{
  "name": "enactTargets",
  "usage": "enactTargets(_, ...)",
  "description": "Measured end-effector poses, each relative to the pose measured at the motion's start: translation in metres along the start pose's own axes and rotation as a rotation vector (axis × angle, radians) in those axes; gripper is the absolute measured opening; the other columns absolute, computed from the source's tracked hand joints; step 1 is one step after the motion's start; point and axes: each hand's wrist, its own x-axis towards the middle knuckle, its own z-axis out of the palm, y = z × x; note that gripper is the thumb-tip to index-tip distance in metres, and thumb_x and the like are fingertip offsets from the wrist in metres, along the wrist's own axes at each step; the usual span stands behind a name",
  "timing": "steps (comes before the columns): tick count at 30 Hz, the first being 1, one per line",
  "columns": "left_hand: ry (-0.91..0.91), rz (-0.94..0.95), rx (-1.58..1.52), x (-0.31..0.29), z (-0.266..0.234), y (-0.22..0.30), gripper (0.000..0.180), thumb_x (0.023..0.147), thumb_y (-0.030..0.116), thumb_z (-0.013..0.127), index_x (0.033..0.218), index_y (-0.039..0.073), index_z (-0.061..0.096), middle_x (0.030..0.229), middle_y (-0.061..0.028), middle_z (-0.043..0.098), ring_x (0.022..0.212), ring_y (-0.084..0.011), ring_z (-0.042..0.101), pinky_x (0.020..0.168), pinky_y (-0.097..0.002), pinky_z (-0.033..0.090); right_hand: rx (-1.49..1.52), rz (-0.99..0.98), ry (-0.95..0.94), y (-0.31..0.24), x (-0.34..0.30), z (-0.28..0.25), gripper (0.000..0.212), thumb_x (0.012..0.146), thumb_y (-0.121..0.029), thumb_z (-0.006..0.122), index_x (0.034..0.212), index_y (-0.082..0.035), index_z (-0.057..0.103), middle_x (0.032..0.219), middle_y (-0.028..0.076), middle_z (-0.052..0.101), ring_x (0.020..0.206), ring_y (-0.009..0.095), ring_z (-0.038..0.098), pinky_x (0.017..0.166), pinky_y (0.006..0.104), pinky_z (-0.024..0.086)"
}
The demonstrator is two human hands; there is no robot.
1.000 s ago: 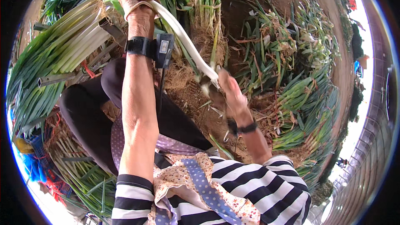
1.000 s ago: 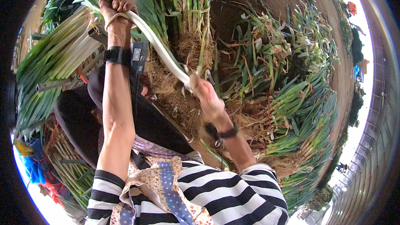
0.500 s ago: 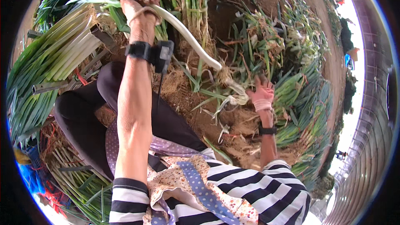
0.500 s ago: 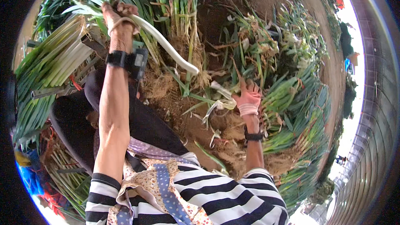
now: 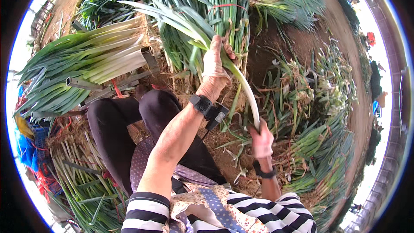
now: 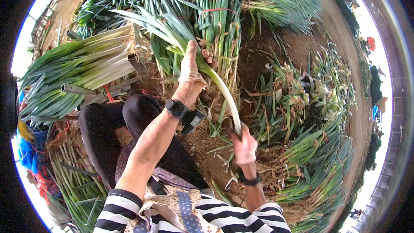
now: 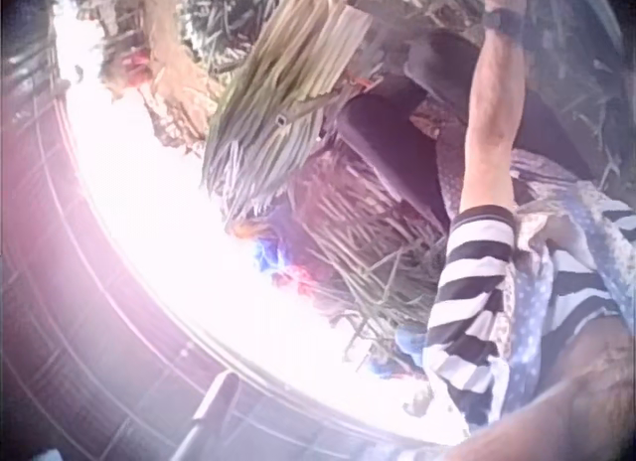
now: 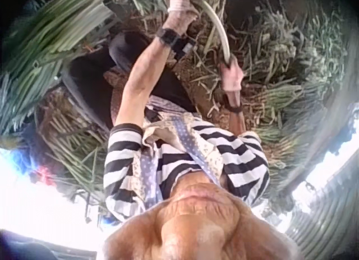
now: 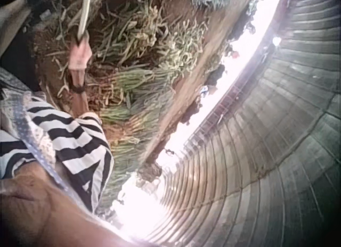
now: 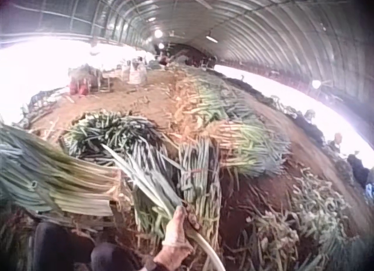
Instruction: Trimming the roots and peeling the outer layers of green onions using a knife.
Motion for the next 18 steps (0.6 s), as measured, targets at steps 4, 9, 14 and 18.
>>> enactTargets(4, 0.024, -0.031, -0.015, -0.006, 0.005, 0.003, 0.032, 0.086, 0.041, 0.053, 0.091, 0.01, 0.048, 0.066, -0.0037, 0.053, 0.057, -0.0163, 0.054, 0.05, -0.0294, 0.046, 0.381, 0.331, -0.155, 0.023, -0.04, -0.012, 0.033, 0.074, -0.01, 0.058, 0.104, 0.003, 0.054, 0.074, 0.009, 0.06, 0.059, 0.013, 0.054, 0.053, 0.0256, 0.044)
enactTargets(9, -0.086, -0.115, -0.146, 0.001, -0.005, 0.0, 0.05, 0.081, 0.044, 0.06, 0.095, -0.003, 0.05, 0.083, -0.0126, 0.056, 0.075, -0.0243, 0.058, 0.069, -0.0333, 0.053, 0.751, 0.746, -0.185, -0.02, -0.058, -0.044, 0.008, 0.071, -0.008, 0.054, 0.075, -0.002, 0.053, 0.056, 0.0, 0.048, 0.041, 0.007, 0.039, 0.037, 0.0209, 0.029)
enactTargets(14, 0.017, -0.093, -0.126, 0.001, -0.006, 0.017, 0.046, 0.078, 0.045, 0.062, 0.09, 0.001, 0.056, 0.08, -0.0086, 0.059, 0.078, -0.0204, 0.059, 0.074, -0.0354, 0.051, 0.717, 0.857, -0.406, 0.008, -0.078, -0.057, 0.011, 0.071, -0.009, 0.052, 0.077, 0.0, 0.052, 0.053, 0.004, 0.047, 0.038, 0.01, 0.039, 0.034, 0.0233, 0.029)
enactTargets(18, -0.037, 0.072, 0.076, 0.013, -0.009, 0.052, 0.029, 0.08, 0.035, 0.062, 0.084, 0.007, 0.057, 0.07, -0.0059, 0.059, 0.061, -0.0175, 0.059, 0.055, -0.0296, 0.05, 0.723, 0.786, -0.483, 0.084, -0.102, -0.05, 0.022, 0.071, -0.007, 0.051, 0.091, 0.003, 0.054, 0.057, 0.005, 0.049, 0.04, 0.012, 0.042, 0.037, 0.0247, 0.033)
